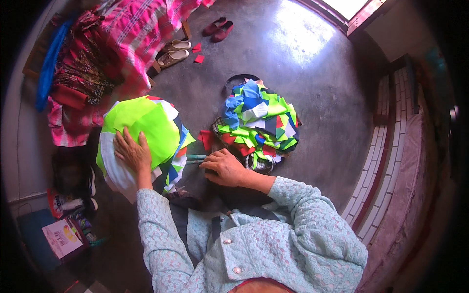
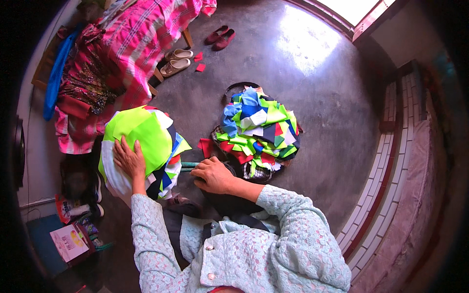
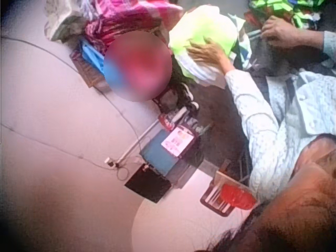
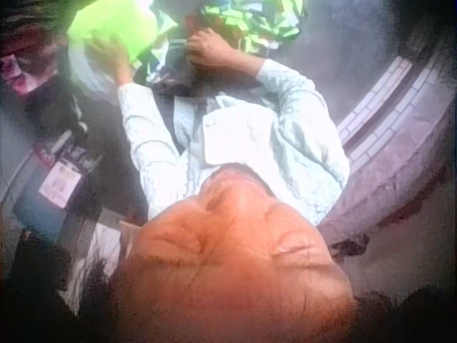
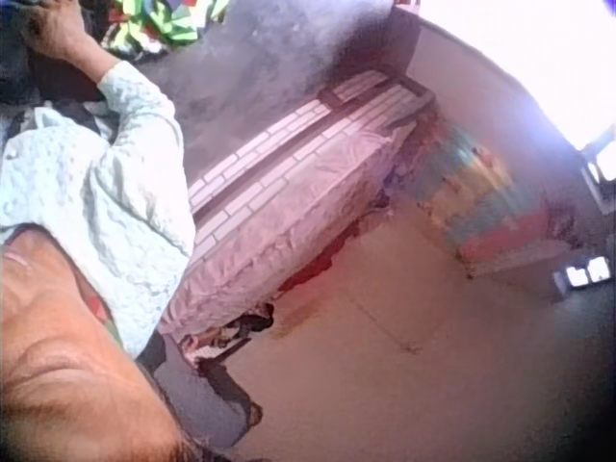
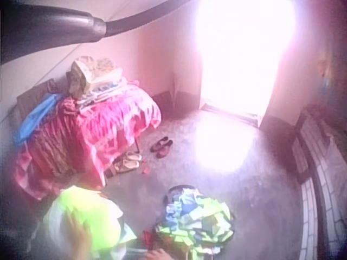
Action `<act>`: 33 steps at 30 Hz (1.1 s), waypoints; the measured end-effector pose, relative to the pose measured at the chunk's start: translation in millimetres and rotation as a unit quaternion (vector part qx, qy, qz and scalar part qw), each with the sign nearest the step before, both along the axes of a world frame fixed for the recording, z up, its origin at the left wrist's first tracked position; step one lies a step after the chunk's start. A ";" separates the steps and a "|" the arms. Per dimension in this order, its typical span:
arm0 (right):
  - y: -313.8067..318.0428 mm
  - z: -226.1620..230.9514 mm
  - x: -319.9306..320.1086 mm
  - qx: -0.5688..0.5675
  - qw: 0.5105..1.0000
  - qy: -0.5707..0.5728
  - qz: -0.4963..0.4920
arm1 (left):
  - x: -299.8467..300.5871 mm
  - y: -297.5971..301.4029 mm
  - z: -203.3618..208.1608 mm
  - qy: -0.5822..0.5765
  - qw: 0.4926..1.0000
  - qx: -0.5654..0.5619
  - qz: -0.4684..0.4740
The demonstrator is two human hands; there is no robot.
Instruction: The person sits on the floor and sorts colorful fabric pieces from a pile into a separate stack. They pick up individual pieces, inspect them, and place them on top of a growing pile.
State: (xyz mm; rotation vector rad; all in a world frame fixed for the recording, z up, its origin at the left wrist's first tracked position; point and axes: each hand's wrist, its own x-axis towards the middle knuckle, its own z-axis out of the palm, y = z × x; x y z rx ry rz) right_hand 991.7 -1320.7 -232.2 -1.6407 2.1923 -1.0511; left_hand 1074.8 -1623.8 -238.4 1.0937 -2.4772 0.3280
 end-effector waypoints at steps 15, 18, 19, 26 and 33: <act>28.9 -35.3 -43.6 -0.038 0.885 -0.464 -0.022 | -1.8 6.9 8.0 0.002 1.000 -0.021 -0.008; 45.7 -51.7 -45.8 0.016 0.853 -0.513 -0.088 | -0.4 3.5 4.8 0.009 1.000 -0.009 -0.006; 51.2 -52.1 -41.0 0.002 0.864 -0.495 -0.097 | 0.7 3.3 4.6 -0.002 1.000 -0.015 -0.003; 66.7 -13.3 -6.6 0.007 0.981 -0.178 -0.076 | 5.7 -1.5 0.5 -0.015 0.999 -0.033 0.014; 40.1 9.0 10.6 0.135 0.987 -0.011 -0.083 | -1.8 5.3 1.0 -0.009 1.000 -0.003 0.025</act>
